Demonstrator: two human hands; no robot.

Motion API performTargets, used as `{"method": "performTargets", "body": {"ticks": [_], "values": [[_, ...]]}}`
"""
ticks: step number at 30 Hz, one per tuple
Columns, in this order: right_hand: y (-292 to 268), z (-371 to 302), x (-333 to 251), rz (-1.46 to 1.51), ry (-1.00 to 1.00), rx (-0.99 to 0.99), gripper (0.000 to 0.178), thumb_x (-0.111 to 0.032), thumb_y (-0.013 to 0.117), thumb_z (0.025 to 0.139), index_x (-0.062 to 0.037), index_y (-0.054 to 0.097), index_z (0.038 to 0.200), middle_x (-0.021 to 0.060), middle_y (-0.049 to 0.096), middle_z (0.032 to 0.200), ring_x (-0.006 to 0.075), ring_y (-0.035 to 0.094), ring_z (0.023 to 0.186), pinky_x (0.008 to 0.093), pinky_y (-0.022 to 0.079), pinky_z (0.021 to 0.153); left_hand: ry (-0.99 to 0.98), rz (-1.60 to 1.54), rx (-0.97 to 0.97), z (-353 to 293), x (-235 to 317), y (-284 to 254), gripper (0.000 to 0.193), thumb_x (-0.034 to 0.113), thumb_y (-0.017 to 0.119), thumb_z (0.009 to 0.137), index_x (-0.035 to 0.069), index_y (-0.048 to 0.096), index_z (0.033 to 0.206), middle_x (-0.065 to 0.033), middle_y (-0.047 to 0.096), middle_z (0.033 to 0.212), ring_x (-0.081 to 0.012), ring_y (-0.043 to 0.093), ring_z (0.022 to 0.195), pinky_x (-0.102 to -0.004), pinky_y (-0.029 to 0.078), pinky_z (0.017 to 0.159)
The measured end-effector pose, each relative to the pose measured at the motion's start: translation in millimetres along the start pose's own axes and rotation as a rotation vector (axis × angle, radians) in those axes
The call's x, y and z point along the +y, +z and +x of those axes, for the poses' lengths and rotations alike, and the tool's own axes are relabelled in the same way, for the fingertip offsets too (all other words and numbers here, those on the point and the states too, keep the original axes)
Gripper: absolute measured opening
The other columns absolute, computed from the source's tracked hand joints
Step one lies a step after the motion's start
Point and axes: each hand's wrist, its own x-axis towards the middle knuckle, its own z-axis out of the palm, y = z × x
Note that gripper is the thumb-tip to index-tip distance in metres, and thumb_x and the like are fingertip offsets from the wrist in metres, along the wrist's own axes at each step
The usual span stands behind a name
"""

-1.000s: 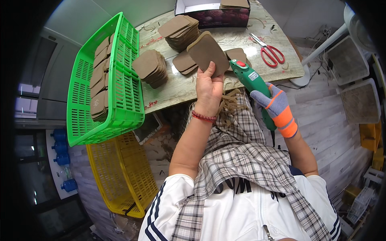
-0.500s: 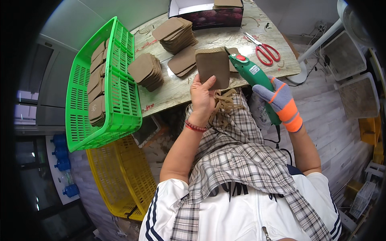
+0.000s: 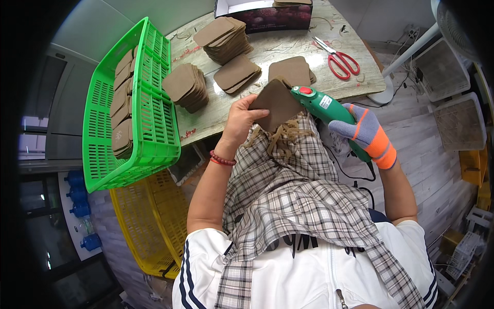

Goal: The person uses a rotary tool to smooth the edges of stacked brown cardboard pieces. They handle each piece individually, rotating it while applying the tool, then place the finished pieces into a box.

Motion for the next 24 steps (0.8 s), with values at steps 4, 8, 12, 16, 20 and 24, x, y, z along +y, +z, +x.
{"method": "performTargets", "body": {"ticks": [4,8,12,16,20,24], "values": [[2,5,0,0.000,-0.031,0.004,0.033,-0.025,0.071,0.079,0.0005,0.060,0.097,-0.0008,0.057,0.069,0.0035,0.050,0.058,0.0205,0.042,0.051,-0.006,0.046,-0.060,-2,-4,-3,0.029,-0.009,0.060,0.076,-0.004,0.061,0.105,-0.0045,0.066,0.095,-0.0092,0.061,0.081,-0.0224,0.049,0.074],[1,6,0,0.008,-0.003,-0.015,0.038,-0.028,0.073,0.078,0.0014,0.061,0.098,0.0001,0.058,0.068,0.0035,0.050,0.056,0.0209,0.042,0.050,0.074,0.215,-0.017,-3,11,-8,0.029,-0.010,0.062,0.075,-0.002,0.058,0.103,-0.0020,0.063,0.090,-0.0085,0.059,0.079,-0.0216,0.048,0.073],[-3,6,3,0.011,0.041,-0.058,0.041,-0.028,0.074,0.077,0.0015,0.062,0.102,0.0001,0.057,0.067,0.0045,0.051,0.055,0.0211,0.042,0.049,0.182,0.290,0.100,-2,19,-22,0.027,-0.008,0.068,0.072,0.003,0.056,0.094,0.0001,0.061,0.083,-0.0074,0.058,0.075,-0.0217,0.048,0.070],[-1,5,5,0.077,0.045,-0.093,0.043,-0.028,0.075,0.076,0.0018,0.061,0.104,-0.0001,0.058,0.067,0.0053,0.052,0.055,0.0209,0.042,0.049,0.156,0.102,0.143,-5,21,-31,0.023,-0.006,0.070,0.072,0.004,0.058,0.089,-0.0011,0.064,0.081,-0.0078,0.059,0.073,-0.0221,0.048,0.069],[5,4,3,0.111,0.057,-0.109,0.044,-0.028,0.075,0.076,0.0020,0.060,0.105,0.0003,0.059,0.069,0.0052,0.053,0.056,0.0209,0.043,0.050,0.146,-0.036,0.158,-6,18,-30,0.017,-0.003,0.070,0.074,0.003,0.062,0.088,-0.0030,0.067,0.084,-0.0090,0.061,0.073,-0.0225,0.048,0.070],[7,6,10,0.083,0.041,-0.119,0.047,-0.029,0.076,0.075,0.0019,0.059,0.106,0.0004,0.059,0.070,0.0052,0.053,0.056,0.0209,0.043,0.050,0.137,-0.028,0.134,-7,20,-26,0.016,-0.003,0.069,0.076,0.002,0.063,0.090,-0.0037,0.067,0.084,-0.0093,0.061,0.074,-0.0225,0.049,0.070]]}}
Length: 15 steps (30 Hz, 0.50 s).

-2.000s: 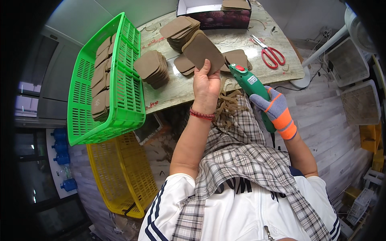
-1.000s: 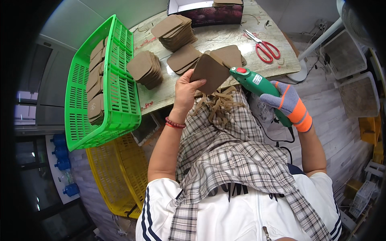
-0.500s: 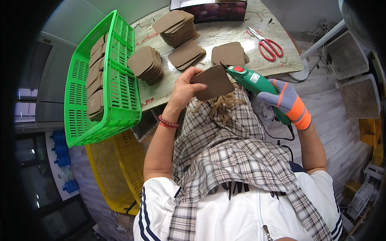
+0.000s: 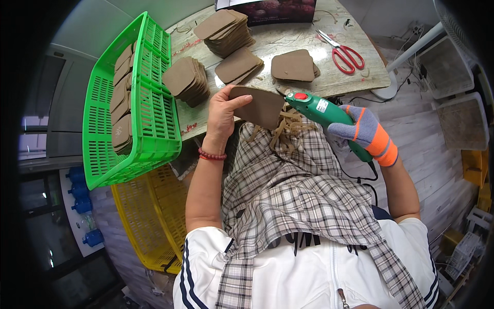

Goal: The person uses a rotary tool to smooth the edges of stacked brown cardboard pieces. They handle each piece individually, rotating it while applying the tool, then place the finished pieces into a box.

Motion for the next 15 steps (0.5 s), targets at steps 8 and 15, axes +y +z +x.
{"method": "performTargets", "body": {"ticks": [8,15], "values": [[3,-4,-6,-0.090,-0.010,-0.033,0.044,-0.027,0.076,0.075,0.0002,0.060,0.105,0.0000,0.059,0.070,0.0042,0.052,0.058,0.0204,0.044,0.052,-0.052,0.116,-0.086,3,3,6,0.017,-0.004,0.070,0.074,0.000,0.064,0.090,-0.0050,0.067,0.082,-0.0100,0.062,0.070,-0.0233,0.050,0.067],[8,-1,-10,-0.100,-0.030,-0.060,0.049,-0.032,0.077,0.075,0.0009,0.059,0.106,0.0010,0.060,0.070,0.0047,0.053,0.056,0.0203,0.043,0.050,-0.175,0.192,-0.265,4,10,13,0.017,-0.005,0.071,0.072,-0.003,0.064,0.088,-0.0053,0.067,0.082,-0.0096,0.062,0.071,-0.0225,0.050,0.066]]}}
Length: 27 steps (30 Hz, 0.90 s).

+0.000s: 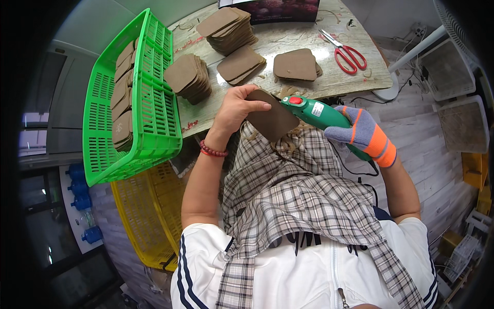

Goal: The person uses a rotary tool to smooth the edges of stacked brown cardboard pieces. They handle each piece individually, rotating it while applying the tool, then place the finished pieces into a box.

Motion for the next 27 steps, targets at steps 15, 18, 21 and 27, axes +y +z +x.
{"method": "performTargets", "body": {"ticks": [15,18,21,27], "values": [[-2,3,26,0.154,-0.046,0.126,0.042,-0.027,0.075,0.077,0.0010,0.060,0.105,-0.0001,0.058,0.069,0.0044,0.050,0.056,0.0205,0.041,0.051,-0.084,0.131,0.200,0,-14,-24,0.057,-0.009,0.065,0.075,-0.001,0.046,0.127,-0.0113,0.063,0.095,-0.0149,0.061,0.082,-0.0253,0.050,0.077],[-13,-9,38,0.211,-0.033,0.220,0.037,-0.024,0.071,0.079,0.0011,0.059,0.103,-0.0001,0.057,0.070,0.0044,0.050,0.058,0.0209,0.042,0.053,0.042,-0.085,0.379,20,-18,-38,0.042,-0.008,0.059,0.081,-0.003,0.049,0.121,-0.0140,0.063,0.100,-0.0182,0.063,0.087,-0.0283,0.052,0.080],[-19,-18,43,0.262,-0.025,0.293,0.029,-0.020,0.065,0.082,0.0009,0.057,0.100,0.0000,0.056,0.070,0.0050,0.049,0.058,0.0211,0.042,0.053,0.166,-0.213,0.459,65,-20,-21,0.034,-0.006,0.058,0.083,-0.005,0.051,0.116,-0.0136,0.063,0.099,-0.0178,0.063,0.085,-0.0272,0.052,0.077],[-21,-27,36,0.297,0.014,0.362,0.036,-0.023,0.071,0.079,0.0020,0.059,0.102,-0.0004,0.057,0.070,0.0041,0.049,0.058,0.0212,0.041,0.052,0.522,0.998,0.755,116,-25,-16,0.049,0.007,0.062,0.076,-0.005,0.046,0.121,-0.0204,0.049,0.118,-0.0319,0.046,0.109,-0.0403,0.037,0.096]]}}
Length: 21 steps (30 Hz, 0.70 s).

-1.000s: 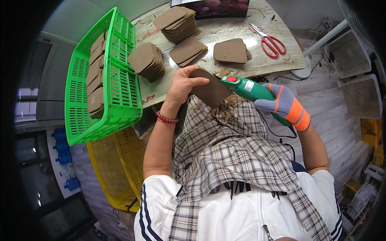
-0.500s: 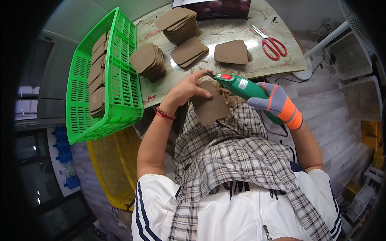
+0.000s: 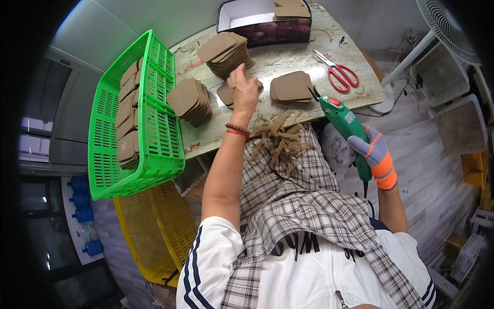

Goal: The person uses a rotary tool to smooth the edges of stacked brown cardboard pieces. They handle each piece individually, rotating it while applying the tool, then place the finished pieces into a box.

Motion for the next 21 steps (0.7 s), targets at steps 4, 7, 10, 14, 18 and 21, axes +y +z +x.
{"method": "performTargets", "body": {"ticks": [4,7,10,14,18,21], "values": [[1,7,20,-0.028,-0.015,0.002,0.038,-0.022,0.073,0.078,0.0022,0.059,0.104,-0.0003,0.057,0.070,0.0045,0.050,0.058,0.0209,0.041,0.052,-0.034,0.500,-0.224,9,-72,-19,0.042,0.010,0.057,0.077,-0.006,0.048,0.114,-0.0213,0.049,0.120,-0.0364,0.043,0.114,-0.0436,0.036,0.097],[7,14,25,-0.047,-0.041,-0.034,0.037,-0.021,0.072,0.078,0.0021,0.058,0.104,0.0001,0.058,0.071,0.0047,0.050,0.058,0.0206,0.041,0.052,-0.226,0.518,-0.453,20,-77,-30,0.044,0.014,0.063,0.074,-0.005,0.050,0.111,-0.0206,0.050,0.117,-0.0368,0.043,0.113,-0.0429,0.037,0.097],[17,12,15,-0.025,-0.009,-0.072,0.031,-0.019,0.069,0.080,0.0017,0.058,0.102,0.0003,0.058,0.073,0.0048,0.050,0.060,0.0205,0.041,0.054,-0.145,0.499,-0.319,14,-52,-40,0.047,0.017,0.073,0.067,-0.001,0.051,0.105,-0.0191,0.052,0.109,-0.0362,0.046,0.107,-0.0421,0.038,0.094],[24,15,13,-0.144,-0.043,-0.061,0.037,-0.023,0.073,0.077,0.0019,0.059,0.100,0.0003,0.058,0.071,0.0050,0.051,0.060,0.0209,0.042,0.054,-0.050,0.344,-0.059,-3,-41,-51,0.049,0.015,0.081,0.058,0.002,0.049,0.093,-0.0166,0.053,0.096,-0.0351,0.049,0.095,-0.0423,0.042,0.086],[34,18,14,-0.163,-0.087,-0.036,0.040,-0.025,0.076,0.076,0.0016,0.059,0.100,0.0004,0.058,0.069,0.0047,0.051,0.058,0.0209,0.043,0.052,-0.281,-0.164,0.092,-21,-37,-51,0.039,0.005,0.077,0.065,0.003,0.045,0.087,-0.0085,0.056,0.086,-0.0261,0.055,0.085,-0.0380,0.044,0.077],[42,19,7,-0.164,-0.104,-0.068,0.037,-0.024,0.072,0.078,0.0024,0.060,0.102,0.0002,0.058,0.076,0.0049,0.048,0.066,0.0227,0.042,0.059,-0.537,-1.110,0.225,-36,-10,-43,0.026,-0.005,0.064,0.080,-0.001,0.050,0.102,-0.0086,0.060,0.100,-0.0208,0.059,0.091,-0.0348,0.049,0.084]]}}
